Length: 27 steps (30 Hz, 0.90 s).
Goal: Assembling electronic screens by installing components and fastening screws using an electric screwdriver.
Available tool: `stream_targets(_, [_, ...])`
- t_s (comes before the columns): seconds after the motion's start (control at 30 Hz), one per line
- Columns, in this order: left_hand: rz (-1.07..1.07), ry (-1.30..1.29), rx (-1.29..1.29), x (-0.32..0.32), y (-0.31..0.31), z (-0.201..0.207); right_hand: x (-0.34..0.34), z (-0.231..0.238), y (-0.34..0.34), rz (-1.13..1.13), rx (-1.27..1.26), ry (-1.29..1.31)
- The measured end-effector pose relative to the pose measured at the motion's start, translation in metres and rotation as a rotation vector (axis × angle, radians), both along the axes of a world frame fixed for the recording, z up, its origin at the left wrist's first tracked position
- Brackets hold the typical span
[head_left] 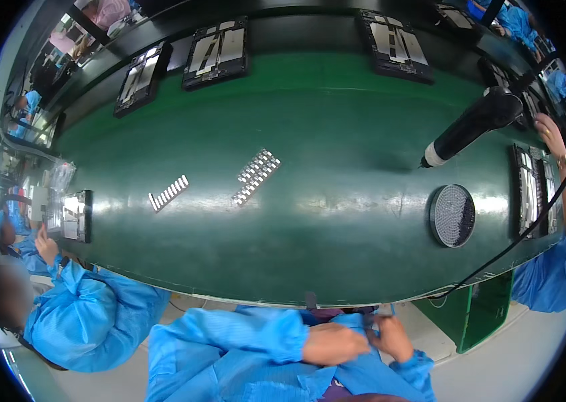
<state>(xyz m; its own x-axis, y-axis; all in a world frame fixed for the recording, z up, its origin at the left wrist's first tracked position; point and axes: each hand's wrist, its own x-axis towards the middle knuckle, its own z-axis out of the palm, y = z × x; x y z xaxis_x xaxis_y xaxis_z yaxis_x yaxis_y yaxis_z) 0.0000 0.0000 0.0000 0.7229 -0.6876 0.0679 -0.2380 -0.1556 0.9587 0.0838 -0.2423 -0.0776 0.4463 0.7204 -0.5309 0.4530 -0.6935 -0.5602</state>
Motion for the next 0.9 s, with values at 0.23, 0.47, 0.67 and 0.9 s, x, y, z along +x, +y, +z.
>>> stream_targets(0.23, [0.874,-0.437,0.666,0.090,0.189,0.055,0.079,0.118,0.093,-0.553,1.144,-0.333])
stream_targets(0.47, [0.927,-0.274,1.791,0.130,0.391,0.016,0.202,0.123,0.200,-0.748,1.326,-0.624])
stream_targets(0.67, [0.924,-0.203,1.553,0.172,0.453,-0.008,0.187,0.116,0.194,-0.743,1.345,-0.494])
stream_targets(0.9, [1.350,-0.438,1.640,0.177,0.410,0.032,0.176,0.108,0.204,-0.703,1.400,-0.249])
